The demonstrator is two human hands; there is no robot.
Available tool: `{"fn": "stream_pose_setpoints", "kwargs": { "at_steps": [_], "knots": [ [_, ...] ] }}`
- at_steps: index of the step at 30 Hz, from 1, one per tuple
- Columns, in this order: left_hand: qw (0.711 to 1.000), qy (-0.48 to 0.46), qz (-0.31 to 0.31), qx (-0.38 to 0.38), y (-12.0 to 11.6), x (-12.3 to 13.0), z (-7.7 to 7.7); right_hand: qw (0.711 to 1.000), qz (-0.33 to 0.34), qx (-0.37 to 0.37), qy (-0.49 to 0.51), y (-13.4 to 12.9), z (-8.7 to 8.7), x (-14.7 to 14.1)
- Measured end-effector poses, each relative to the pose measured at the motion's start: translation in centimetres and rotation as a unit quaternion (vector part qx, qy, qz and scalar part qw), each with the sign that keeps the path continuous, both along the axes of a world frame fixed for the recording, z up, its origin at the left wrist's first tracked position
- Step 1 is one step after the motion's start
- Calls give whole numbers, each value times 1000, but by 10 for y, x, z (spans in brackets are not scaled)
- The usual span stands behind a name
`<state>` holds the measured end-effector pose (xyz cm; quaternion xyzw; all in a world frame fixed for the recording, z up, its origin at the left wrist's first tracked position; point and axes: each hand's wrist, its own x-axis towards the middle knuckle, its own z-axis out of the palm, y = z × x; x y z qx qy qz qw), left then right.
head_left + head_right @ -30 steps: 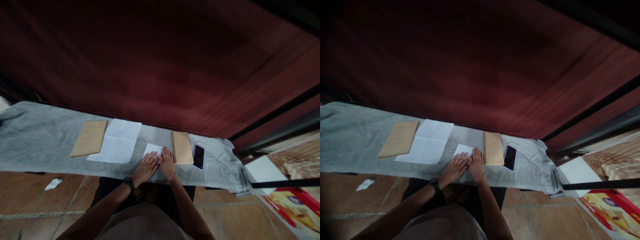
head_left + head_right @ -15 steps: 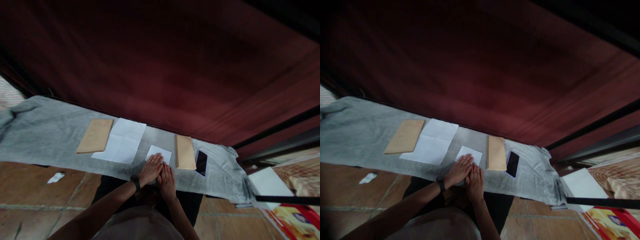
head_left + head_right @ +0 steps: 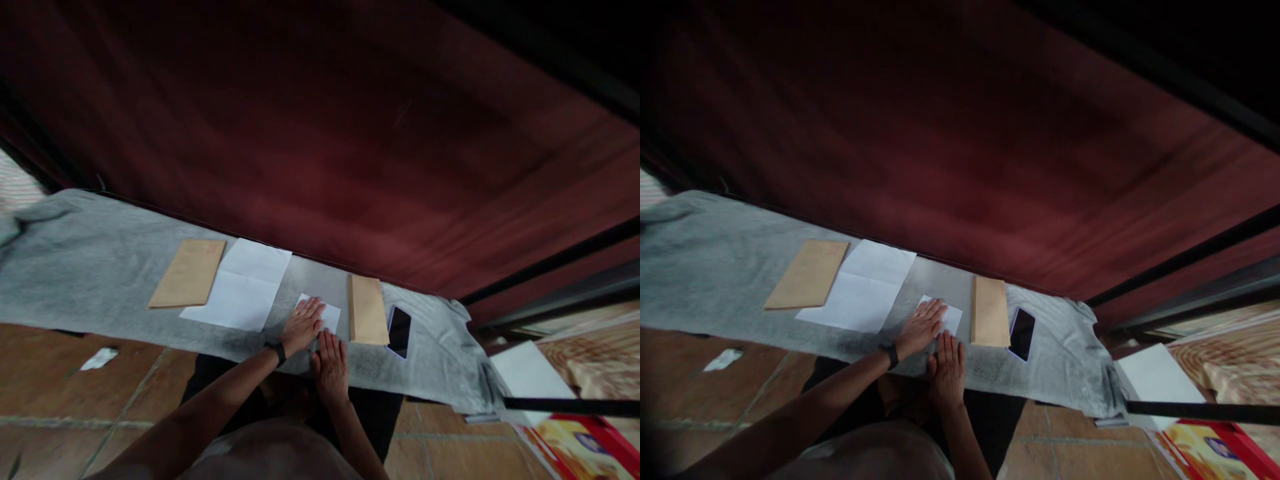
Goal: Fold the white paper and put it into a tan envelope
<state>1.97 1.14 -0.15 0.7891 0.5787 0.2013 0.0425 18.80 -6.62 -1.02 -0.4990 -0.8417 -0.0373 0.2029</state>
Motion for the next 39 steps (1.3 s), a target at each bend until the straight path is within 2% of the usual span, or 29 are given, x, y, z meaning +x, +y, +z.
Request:
{"fn": "stream_pose_setpoints", "kwargs": {
  "at_steps": [8, 13, 15, 19, 24, 27, 33, 39],
  "knots": [
    [997, -6, 80, 11, -15, -31, -4, 1000, 10, 18, 7, 0, 0, 2],
    [995, 2, 104, 5, -24, -32, 2, 1000, 1, 16, -17, -1, 1, 0],
    [997, 6, 79, 7, -31, -27, 4, 1000, -5, 12, -20, -2, 1, -1],
    [999, 22, -35, 9, -49, -16, 5, 1000, -13, 3, -16, 0, 0, -1],
    [998, 29, -51, 12, -57, -15, 3, 999, -25, -23, 5, 15, -1, 1],
    [998, 33, -46, 19, -55, -15, 3, 997, -57, -42, 26, 30, 1, 0],
    [997, 59, -47, 19, -55, -14, 4, 973, -185, -98, 95, 54, 16, -14],
    [997, 52, -48, 14, -56, -15, 10, 922, -261, -185, 219, 70, 31, -20]
  ]
}}
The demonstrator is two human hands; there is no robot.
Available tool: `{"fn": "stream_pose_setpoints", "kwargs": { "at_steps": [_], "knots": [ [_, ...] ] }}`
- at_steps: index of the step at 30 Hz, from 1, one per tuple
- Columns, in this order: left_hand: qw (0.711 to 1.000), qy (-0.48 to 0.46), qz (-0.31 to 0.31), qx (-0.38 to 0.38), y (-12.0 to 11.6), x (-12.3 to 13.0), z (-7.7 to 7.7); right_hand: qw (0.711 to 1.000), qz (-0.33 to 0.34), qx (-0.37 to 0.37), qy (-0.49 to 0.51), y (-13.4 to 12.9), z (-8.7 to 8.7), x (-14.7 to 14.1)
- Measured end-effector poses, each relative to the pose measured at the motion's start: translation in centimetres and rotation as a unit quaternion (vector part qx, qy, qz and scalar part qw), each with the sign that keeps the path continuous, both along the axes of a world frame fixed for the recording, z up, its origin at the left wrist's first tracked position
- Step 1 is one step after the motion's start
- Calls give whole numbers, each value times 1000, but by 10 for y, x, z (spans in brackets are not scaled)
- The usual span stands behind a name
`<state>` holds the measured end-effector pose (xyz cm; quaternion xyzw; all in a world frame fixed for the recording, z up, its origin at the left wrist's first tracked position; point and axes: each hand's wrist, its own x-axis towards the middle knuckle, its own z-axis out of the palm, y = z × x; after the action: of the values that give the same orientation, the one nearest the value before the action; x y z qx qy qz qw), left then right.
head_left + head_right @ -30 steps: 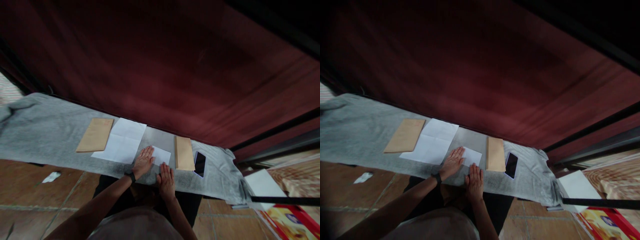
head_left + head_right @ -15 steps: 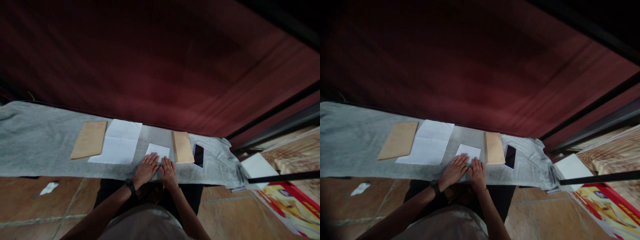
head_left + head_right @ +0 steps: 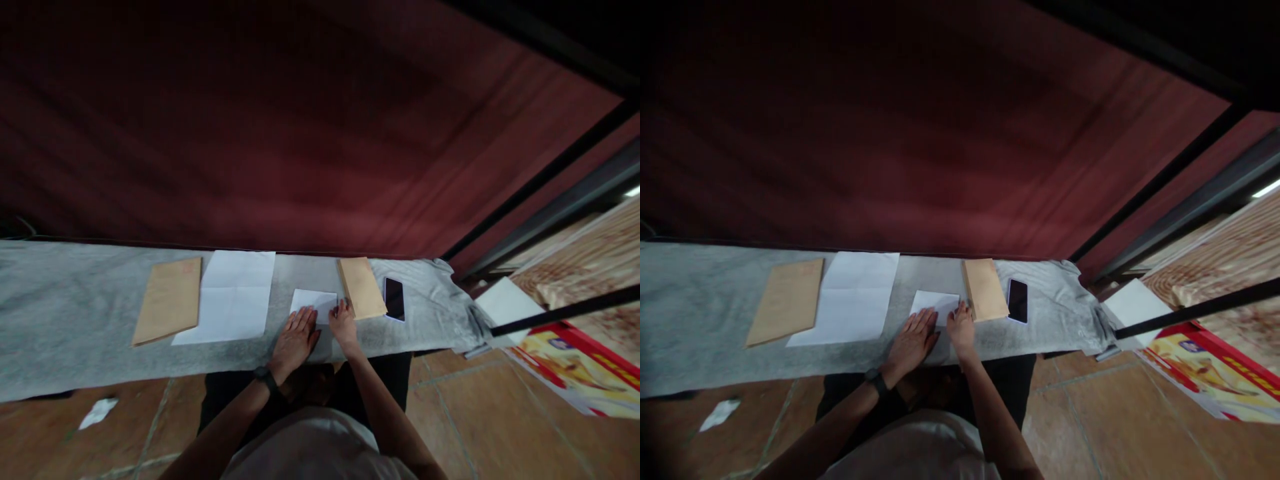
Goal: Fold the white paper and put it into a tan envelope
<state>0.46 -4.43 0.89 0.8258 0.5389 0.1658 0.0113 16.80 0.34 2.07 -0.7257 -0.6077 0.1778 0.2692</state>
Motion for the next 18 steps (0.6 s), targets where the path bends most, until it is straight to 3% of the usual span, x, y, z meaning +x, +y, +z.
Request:
{"fn": "stream_pose_setpoints", "kwargs": {
  "at_steps": [8, 12, 14, 16, 18],
  "knots": [
    [998, -52, 9, -17, 2, 2, 4, 993, 20, -7, 119, 2, 11, 7],
    [971, -225, 65, -52, 10, 7, 23, 982, 56, 17, 178, -4, 33, -1],
    [907, -398, 103, -90, 18, 12, 36, 966, 96, 36, 236, -7, 48, -6],
    [796, -570, 153, -136, 26, 19, 47, 943, 134, 57, 298, -11, 62, -8],
    [709, -660, 190, -161, 32, 28, 52, 937, 142, 82, 308, -14, 69, -10]
  ]
}}
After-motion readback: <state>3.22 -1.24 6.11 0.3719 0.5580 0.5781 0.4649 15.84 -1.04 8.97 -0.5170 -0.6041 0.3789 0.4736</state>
